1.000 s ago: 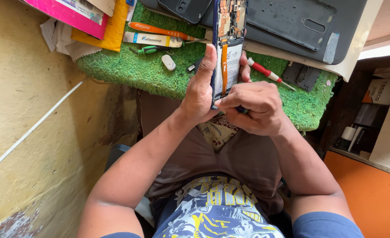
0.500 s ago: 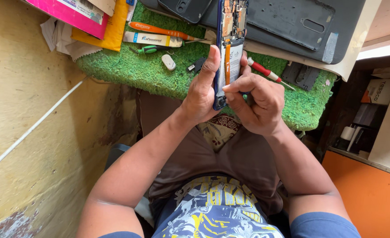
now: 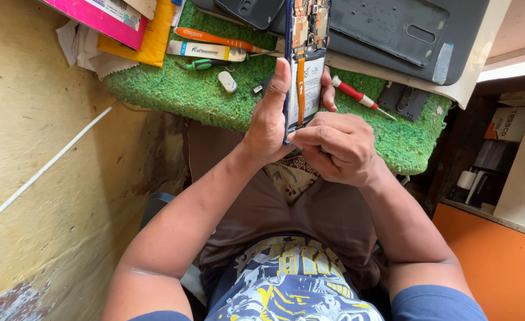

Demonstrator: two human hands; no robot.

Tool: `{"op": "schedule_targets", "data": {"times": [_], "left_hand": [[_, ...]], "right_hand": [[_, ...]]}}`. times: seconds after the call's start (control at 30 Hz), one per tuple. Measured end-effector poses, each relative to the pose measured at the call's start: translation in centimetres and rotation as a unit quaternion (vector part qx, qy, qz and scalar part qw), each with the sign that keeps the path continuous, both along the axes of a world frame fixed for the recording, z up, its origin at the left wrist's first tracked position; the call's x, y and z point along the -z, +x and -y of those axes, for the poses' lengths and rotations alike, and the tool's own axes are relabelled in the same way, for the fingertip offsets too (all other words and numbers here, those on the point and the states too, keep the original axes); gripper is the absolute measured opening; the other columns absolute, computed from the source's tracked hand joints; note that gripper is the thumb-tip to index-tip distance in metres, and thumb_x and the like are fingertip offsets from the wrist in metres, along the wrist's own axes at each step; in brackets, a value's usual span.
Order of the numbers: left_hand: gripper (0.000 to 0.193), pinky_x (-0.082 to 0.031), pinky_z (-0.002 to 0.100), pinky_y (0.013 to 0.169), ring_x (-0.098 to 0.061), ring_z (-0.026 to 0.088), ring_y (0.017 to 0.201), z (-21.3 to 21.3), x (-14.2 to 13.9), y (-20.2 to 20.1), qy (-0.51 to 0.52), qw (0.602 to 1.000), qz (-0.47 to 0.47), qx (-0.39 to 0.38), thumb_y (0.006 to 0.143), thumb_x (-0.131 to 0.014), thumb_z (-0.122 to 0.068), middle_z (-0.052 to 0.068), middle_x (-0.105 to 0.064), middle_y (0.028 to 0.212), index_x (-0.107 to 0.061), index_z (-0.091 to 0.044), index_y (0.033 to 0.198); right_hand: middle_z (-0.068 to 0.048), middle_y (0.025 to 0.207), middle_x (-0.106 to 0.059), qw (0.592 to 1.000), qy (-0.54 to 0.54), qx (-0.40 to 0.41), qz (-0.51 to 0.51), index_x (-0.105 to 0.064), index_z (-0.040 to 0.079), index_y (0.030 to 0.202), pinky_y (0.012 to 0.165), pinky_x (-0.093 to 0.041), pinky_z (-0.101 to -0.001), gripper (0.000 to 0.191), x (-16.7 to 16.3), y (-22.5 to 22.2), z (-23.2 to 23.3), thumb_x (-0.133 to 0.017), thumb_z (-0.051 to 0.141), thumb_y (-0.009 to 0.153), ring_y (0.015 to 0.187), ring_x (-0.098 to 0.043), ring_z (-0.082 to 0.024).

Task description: The person pries open the back of a smartphone on a repair mat using a red-handled pry tool, then powers the phone on and taps its screen. They use a screwdriver to unscrew internal components, remove the back cover, and work on the exposed battery and internals.

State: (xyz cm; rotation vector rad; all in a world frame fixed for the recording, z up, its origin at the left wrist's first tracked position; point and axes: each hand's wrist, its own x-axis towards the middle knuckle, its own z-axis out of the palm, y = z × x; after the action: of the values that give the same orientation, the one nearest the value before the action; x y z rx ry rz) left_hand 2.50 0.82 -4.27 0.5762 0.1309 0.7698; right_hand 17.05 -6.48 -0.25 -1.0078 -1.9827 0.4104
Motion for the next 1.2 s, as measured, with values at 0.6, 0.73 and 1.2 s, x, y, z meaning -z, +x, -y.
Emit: {"op": "schedule_targets", "data": {"times": [0.6, 0.73, 1.2], "left_hand": [[0.068, -0.051, 0.030, 0.092, -0.057, 0.017, 0.098, -0.1, -0.3, 0.0, -0.005, 1.000, 0.015, 0.015, 0.112, -0.039, -0.063, 0.013, -0.056, 0.106, -0.052, 0.003, 0.124], [0.068, -0.052, 0.031, 0.091, -0.057, 0.017, 0.098, -0.1, 0.1, -0.1, -0.006, 1.000, 0.016, 0.016, 0.112, -0.039, -0.062, 0.013, -0.056, 0.105, -0.052, 0.003, 0.124], [0.066, -0.051, 0.031, 0.095, -0.057, 0.017, 0.104, -0.3, -0.5, -0.1, 0.007, 1.000, 0.017, 0.018, 0.112, -0.043, -0.061, 0.012, -0.055, 0.110, -0.050, 0.002, 0.127]], "right_hand": [[-0.009, 0.086, -0.067, 1.000, 0.007, 0.005, 0.018, -0.071, 0.003, 0.104, 0.067, -0.053, -0.0371, 0.027, -0.4, -0.2, -0.2, -0.073, -0.009, 0.079, 0.074, -0.067, -0.024], [-0.010, 0.090, -0.067, 0.999, 0.014, -0.011, 0.028, -0.070, 0.002, 0.106, 0.072, -0.056, -0.0387, 0.030, -0.3, -0.1, -0.3, -0.072, -0.010, 0.079, 0.080, -0.069, -0.026], [-0.009, 0.090, -0.070, 0.998, -0.032, 0.041, -0.020, -0.069, 0.004, 0.101, 0.073, -0.054, -0.0331, 0.019, -0.3, -0.2, 0.2, -0.073, -0.010, 0.089, 0.080, -0.070, -0.023]]}}
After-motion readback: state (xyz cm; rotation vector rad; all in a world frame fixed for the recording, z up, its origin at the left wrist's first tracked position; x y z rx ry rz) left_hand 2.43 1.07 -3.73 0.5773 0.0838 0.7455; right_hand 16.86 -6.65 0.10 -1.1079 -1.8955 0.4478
